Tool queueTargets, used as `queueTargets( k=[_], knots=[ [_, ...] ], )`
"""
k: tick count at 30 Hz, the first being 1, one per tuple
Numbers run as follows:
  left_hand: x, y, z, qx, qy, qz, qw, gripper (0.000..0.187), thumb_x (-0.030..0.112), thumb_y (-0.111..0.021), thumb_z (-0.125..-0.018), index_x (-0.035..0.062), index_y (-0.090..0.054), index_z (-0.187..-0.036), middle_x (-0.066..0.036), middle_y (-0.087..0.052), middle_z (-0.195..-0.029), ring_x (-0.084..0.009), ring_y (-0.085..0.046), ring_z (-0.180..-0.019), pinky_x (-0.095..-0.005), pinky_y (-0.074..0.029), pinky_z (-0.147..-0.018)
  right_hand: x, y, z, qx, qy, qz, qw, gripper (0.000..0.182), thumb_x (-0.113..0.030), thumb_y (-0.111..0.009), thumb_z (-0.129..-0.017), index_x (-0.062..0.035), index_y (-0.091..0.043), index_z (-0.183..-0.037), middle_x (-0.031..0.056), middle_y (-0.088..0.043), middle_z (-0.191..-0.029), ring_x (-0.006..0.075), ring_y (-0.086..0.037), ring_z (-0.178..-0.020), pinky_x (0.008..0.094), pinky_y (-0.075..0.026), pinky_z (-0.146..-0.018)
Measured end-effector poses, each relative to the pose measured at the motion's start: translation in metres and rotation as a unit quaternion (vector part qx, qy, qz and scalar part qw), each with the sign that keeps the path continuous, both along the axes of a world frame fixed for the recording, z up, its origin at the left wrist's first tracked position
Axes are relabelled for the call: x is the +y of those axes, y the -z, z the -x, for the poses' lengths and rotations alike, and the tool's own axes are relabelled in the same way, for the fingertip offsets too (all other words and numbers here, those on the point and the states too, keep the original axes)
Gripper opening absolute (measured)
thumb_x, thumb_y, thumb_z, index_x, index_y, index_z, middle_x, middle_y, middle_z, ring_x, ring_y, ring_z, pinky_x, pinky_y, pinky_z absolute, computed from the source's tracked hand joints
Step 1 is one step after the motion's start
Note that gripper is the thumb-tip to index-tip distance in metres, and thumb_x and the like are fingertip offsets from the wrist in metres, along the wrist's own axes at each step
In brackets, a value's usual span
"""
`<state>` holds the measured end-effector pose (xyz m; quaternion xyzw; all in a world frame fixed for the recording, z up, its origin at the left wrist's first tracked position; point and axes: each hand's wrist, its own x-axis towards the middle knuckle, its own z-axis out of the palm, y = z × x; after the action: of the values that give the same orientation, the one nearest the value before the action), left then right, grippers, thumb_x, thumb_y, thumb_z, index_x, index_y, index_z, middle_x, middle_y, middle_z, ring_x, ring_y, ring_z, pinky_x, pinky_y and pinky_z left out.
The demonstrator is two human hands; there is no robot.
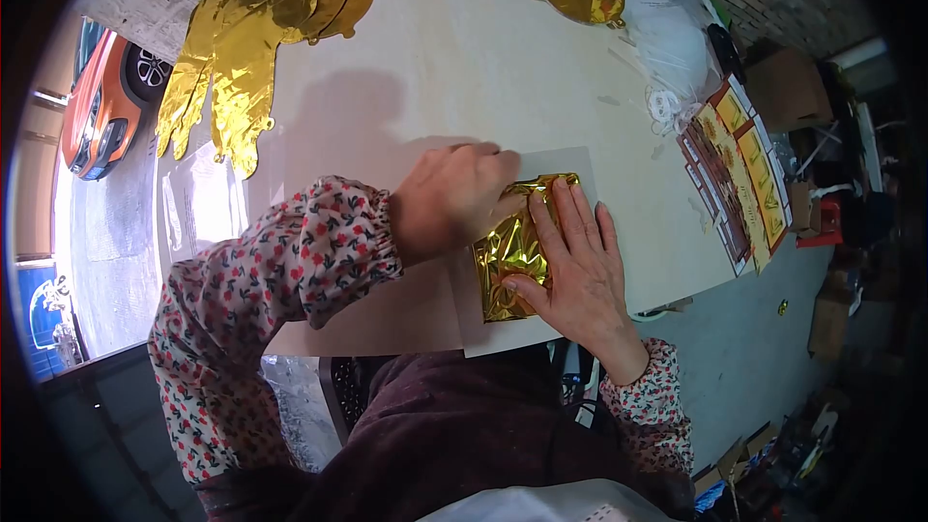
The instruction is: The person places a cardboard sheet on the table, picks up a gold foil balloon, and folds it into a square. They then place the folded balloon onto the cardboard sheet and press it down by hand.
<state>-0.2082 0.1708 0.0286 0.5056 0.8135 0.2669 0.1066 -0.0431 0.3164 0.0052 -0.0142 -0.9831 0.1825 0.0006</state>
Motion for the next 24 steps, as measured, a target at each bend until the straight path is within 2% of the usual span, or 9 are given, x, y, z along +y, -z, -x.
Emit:
queueTargets(
  k=[3, 6, 12, 15, 18, 24],
  knots=[
    [0.014, 0.018, 0.005, -0.051, 0.029, -0.086, 0.995, 0.027, 0.008, -0.067, -0.08, -0.0009, -0.063, -0.105, -0.019, -0.064, -0.092, -0.0355, -0.064, -0.091, -0.0409, -0.052, -0.08, 0.0, 0.002, -0.001, 0.008, 0.001, -0.007, 1.0, 0.09, -0.058, -0.067, -0.083, -0.0075, -0.037, -0.152, 0.0189, -0.029, -0.158, 0.0319, -0.022, -0.15, 0.0521, -0.013, -0.12],
    [0.028, 0.024, 0.005, -0.079, 0.042, -0.101, 0.991, 0.027, 0.003, -0.065, -0.079, -0.0029, -0.063, -0.106, -0.021, -0.065, -0.096, -0.0365, -0.064, -0.095, -0.041, -0.052, -0.084, 0.0, 0.004, -0.001, 0.007, 0.005, -0.006, 1.0, 0.091, -0.059, -0.067, -0.083, -0.0089, -0.036, -0.152, 0.0192, -0.029, -0.158, 0.0327, -0.022, -0.149, 0.0523, -0.012, -0.12],
    [0.045, 0.007, 0.002, -0.128, 0.029, 0.027, 0.991, 0.031, 0.0, -0.064, -0.078, -0.0046, -0.063, -0.108, -0.02, -0.069, -0.098, -0.0353, -0.067, -0.093, -0.0387, -0.054, -0.082, 0.0, 0.003, -0.001, 0.006, 0.002, -0.006, 1.0, 0.096, -0.06, -0.067, -0.082, -0.0104, -0.029, -0.155, 0.02, -0.028, -0.158, 0.0336, -0.022, -0.149, 0.0526, -0.014, -0.12],
    [0.049, 0.001, 0.006, -0.165, 0.021, 0.064, 0.984, 0.031, 0.002, -0.064, -0.079, -0.0044, -0.063, -0.109, -0.02, -0.071, -0.097, -0.0309, -0.07, -0.091, -0.0363, -0.055, -0.08, 0.001, 0.004, -0.001, 0.007, 0.001, -0.004, 1.0, 0.098, -0.06, -0.067, -0.082, -0.0102, -0.027, -0.156, 0.0199, -0.027, -0.159, 0.0335, -0.022, -0.149, 0.0528, -0.014, -0.119],
    [0.051, -0.002, 0.011, -0.232, 0.018, 0.078, 0.969, 0.028, 0.006, -0.063, -0.083, -0.004, -0.065, -0.108, -0.019, -0.071, -0.097, -0.0269, -0.071, -0.091, -0.0345, -0.056, -0.079, 0.001, 0.004, -0.001, 0.012, 0.003, 0.007, 1.0, 0.098, -0.059, -0.068, -0.082, -0.0098, -0.027, -0.156, 0.02, -0.025, -0.159, 0.0334, -0.022, -0.149, 0.0528, -0.015, -0.119],
    [0.057, -0.004, 0.016, -0.276, -0.043, 0.107, 0.954, 0.024, 0.008, -0.056, -0.087, -0.0028, -0.068, -0.105, -0.018, -0.072, -0.094, -0.0266, -0.071, -0.087, -0.0343, -0.056, -0.077, 0.001, 0.004, -0.002, 0.027, 0.001, 0.02, 0.999, 0.097, -0.056, -0.071, -0.08, -0.0089, -0.03, -0.155, 0.02, -0.025, -0.16, 0.0331, -0.023, -0.149, 0.0535, -0.016, -0.119]
  ],
)
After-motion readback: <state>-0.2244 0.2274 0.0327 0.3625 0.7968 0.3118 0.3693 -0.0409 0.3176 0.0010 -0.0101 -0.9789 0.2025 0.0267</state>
